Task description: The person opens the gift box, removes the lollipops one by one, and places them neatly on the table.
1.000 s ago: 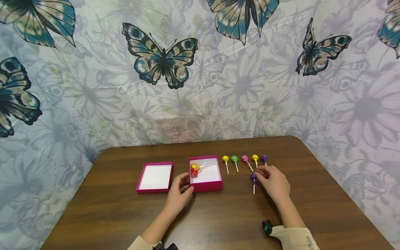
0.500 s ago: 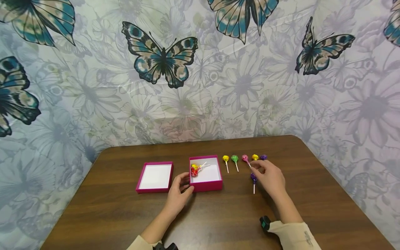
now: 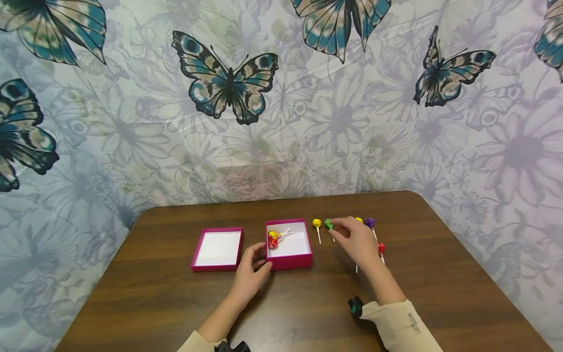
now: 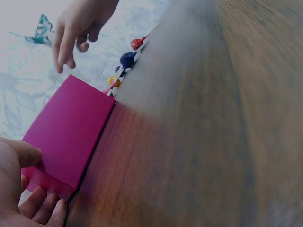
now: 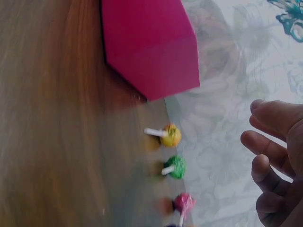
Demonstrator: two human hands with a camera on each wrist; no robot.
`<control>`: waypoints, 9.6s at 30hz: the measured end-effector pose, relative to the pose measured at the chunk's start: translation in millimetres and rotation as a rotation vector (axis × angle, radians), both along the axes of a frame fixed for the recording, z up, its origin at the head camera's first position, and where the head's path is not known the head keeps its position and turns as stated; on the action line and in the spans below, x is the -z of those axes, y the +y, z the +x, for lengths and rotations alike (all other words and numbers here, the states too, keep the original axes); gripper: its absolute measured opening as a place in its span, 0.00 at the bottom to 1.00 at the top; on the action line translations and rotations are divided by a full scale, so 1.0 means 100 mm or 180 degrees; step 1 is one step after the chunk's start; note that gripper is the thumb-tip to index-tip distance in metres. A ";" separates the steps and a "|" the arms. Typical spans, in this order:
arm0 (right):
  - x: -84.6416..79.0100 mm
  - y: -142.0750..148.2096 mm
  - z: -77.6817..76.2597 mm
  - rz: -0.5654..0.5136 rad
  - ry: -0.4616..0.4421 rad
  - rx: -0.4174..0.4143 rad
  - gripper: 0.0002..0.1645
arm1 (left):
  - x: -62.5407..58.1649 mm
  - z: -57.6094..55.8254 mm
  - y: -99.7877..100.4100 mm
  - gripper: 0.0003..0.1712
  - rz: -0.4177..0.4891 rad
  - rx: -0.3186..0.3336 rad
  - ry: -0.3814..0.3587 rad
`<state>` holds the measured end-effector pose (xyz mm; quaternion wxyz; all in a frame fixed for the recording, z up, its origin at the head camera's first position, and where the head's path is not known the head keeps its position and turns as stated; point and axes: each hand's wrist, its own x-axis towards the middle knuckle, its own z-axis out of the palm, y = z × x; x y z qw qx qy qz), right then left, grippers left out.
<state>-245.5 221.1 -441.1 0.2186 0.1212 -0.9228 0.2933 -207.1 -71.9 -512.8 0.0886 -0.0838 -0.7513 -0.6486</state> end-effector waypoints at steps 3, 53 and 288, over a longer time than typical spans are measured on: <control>-0.02 -0.08 -0.02 0.0009 0.0039 -0.0077 0.14 | 0.00 0.00 0.00 0.29 -0.0014 0.0004 0.0001; -0.06 -1.17 -0.46 0.1122 -0.0469 -0.1285 0.11 | -0.23 0.11 0.08 0.28 -0.0090 -0.0109 -0.0039; -0.21 -0.22 -0.10 -0.0111 -0.0248 -0.0235 0.11 | -0.01 -0.03 0.03 0.29 -0.0188 0.0005 0.0001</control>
